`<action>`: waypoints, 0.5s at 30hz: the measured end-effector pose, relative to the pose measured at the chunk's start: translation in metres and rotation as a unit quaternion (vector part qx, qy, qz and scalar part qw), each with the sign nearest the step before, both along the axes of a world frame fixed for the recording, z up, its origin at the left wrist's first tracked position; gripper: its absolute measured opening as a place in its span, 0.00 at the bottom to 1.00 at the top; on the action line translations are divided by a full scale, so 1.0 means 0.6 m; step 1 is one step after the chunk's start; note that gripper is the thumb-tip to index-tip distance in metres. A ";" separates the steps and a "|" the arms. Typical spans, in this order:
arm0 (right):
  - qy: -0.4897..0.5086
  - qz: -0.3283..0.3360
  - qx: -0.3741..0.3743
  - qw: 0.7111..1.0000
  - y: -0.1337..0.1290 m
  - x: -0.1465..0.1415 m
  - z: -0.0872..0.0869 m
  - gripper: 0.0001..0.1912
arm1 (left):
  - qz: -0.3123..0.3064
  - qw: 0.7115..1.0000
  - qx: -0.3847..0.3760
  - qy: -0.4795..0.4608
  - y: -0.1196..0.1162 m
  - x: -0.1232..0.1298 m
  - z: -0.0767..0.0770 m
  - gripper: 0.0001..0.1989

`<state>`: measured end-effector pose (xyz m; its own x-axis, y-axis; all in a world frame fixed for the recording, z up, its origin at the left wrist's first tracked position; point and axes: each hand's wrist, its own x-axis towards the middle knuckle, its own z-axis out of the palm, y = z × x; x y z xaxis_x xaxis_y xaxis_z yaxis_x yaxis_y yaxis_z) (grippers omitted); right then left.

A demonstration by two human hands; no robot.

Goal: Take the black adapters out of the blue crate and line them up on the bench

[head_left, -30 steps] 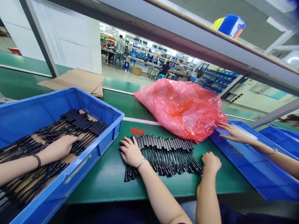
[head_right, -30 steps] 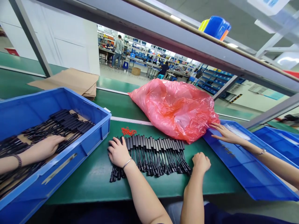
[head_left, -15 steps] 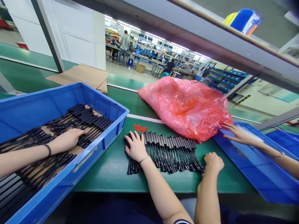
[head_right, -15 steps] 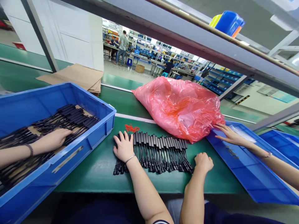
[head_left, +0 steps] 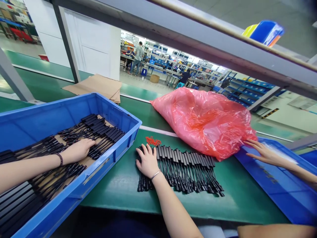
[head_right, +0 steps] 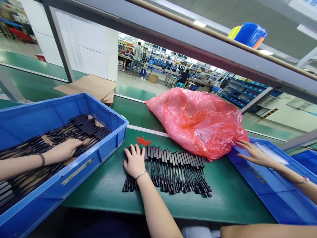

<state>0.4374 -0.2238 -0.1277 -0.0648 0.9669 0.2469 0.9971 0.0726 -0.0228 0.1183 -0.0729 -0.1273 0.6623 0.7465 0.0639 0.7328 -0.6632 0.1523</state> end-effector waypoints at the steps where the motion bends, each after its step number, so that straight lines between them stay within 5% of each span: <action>1: 0.000 -0.001 -0.002 1.000 -0.001 0.000 0.001 0.26 | -0.013 1.000 -0.003 0.007 0.005 0.000 -0.004 0.20; 15: 0.022 0.003 0.002 1.000 -0.003 0.004 0.003 0.27 | -0.006 0.999 0.018 0.041 0.043 -0.022 -0.046 0.21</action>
